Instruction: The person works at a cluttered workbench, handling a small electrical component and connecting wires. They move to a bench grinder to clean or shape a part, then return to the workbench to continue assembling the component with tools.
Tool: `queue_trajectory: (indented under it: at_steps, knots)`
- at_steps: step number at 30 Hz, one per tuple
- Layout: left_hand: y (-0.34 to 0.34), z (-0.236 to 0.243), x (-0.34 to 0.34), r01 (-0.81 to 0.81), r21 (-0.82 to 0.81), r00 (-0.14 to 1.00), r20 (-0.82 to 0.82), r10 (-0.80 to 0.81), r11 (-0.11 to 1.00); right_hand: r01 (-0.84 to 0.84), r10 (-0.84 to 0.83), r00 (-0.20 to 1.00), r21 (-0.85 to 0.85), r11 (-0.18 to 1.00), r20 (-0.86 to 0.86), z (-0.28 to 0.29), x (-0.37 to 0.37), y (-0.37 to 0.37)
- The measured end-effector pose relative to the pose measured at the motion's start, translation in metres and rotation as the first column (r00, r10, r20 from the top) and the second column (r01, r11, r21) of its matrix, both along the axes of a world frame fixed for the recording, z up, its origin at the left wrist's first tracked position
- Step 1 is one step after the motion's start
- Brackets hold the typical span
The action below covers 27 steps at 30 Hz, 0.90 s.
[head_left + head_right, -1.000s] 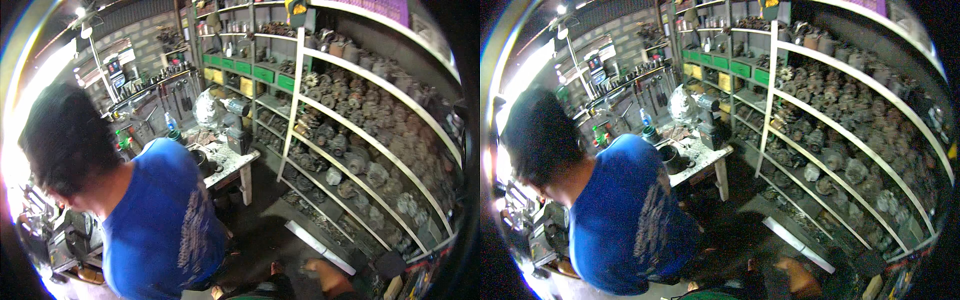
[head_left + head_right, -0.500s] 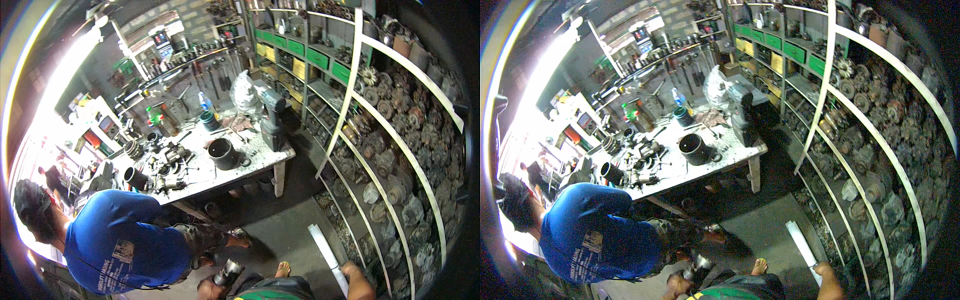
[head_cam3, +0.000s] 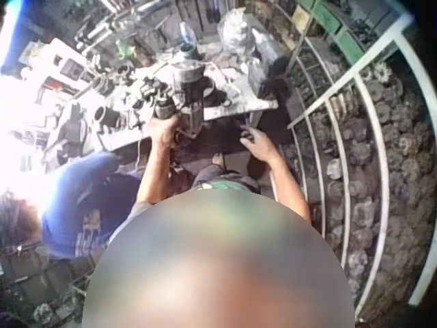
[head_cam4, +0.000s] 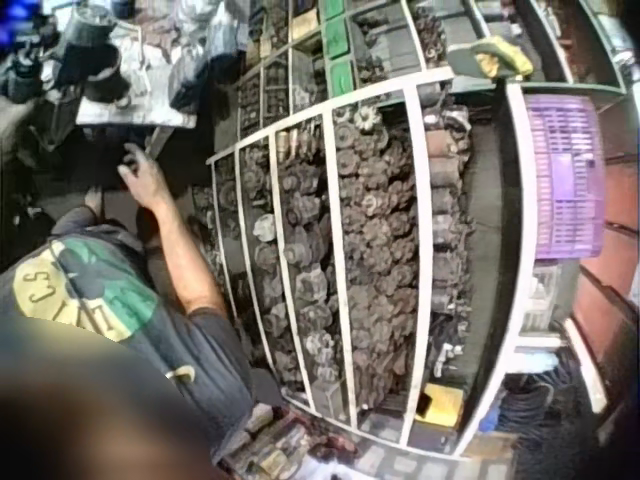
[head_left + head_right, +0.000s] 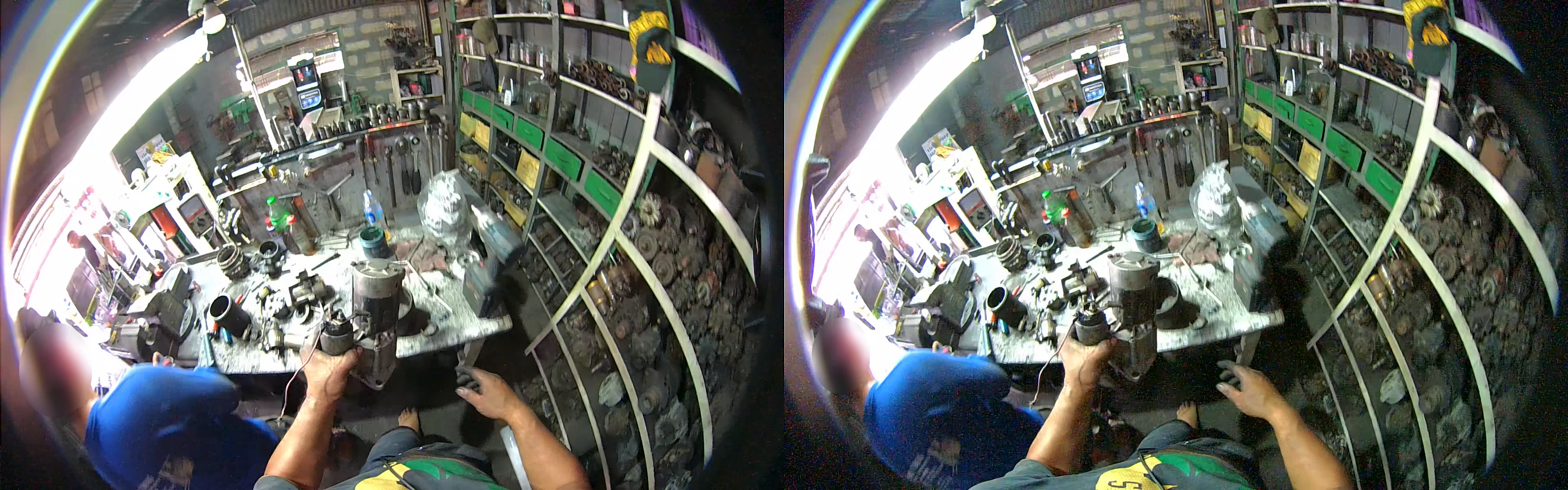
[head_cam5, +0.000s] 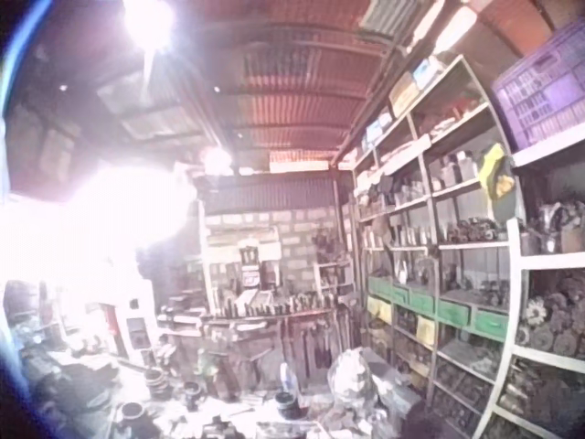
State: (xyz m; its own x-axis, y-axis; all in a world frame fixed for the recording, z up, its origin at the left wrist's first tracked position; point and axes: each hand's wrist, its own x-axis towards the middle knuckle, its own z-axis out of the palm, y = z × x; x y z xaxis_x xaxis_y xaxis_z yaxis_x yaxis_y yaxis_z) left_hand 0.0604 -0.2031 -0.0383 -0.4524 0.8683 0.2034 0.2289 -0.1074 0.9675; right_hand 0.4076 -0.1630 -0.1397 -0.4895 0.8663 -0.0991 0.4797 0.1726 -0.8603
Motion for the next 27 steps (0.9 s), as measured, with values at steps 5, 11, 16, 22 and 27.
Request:
queue_trajectory:
  at_steps: [5,11,16,22,27]
  knots:
    - [0.111,0.016,-0.026,0.039,0.050,0.999,0.031,-0.040,0.998,-0.020,0.017,1.000,0.162,0.987,0.017,0.046,-0.059,0.087]
    - [0.174,-0.040,-0.019,-0.023,0.100,1.000,-0.012,0.025,0.995,-0.049,0.038,0.970,0.041,0.998,0.240,0.007,-0.055,0.134]
    - [0.168,-0.102,-0.002,-0.154,0.101,0.977,-0.131,0.166,0.983,0.068,-0.093,0.945,0.089,0.994,0.313,-0.037,-0.062,0.184]
    - [0.138,-0.127,0.028,-0.249,0.090,0.719,-0.650,0.246,0.964,0.011,-0.127,0.922,0.303,0.953,0.365,-0.078,-0.115,0.263]
    - [0.138,-0.126,0.040,-0.227,0.072,0.969,-0.086,0.233,0.971,-0.094,-0.036,0.877,0.244,0.965,0.480,-0.095,-0.124,0.285]
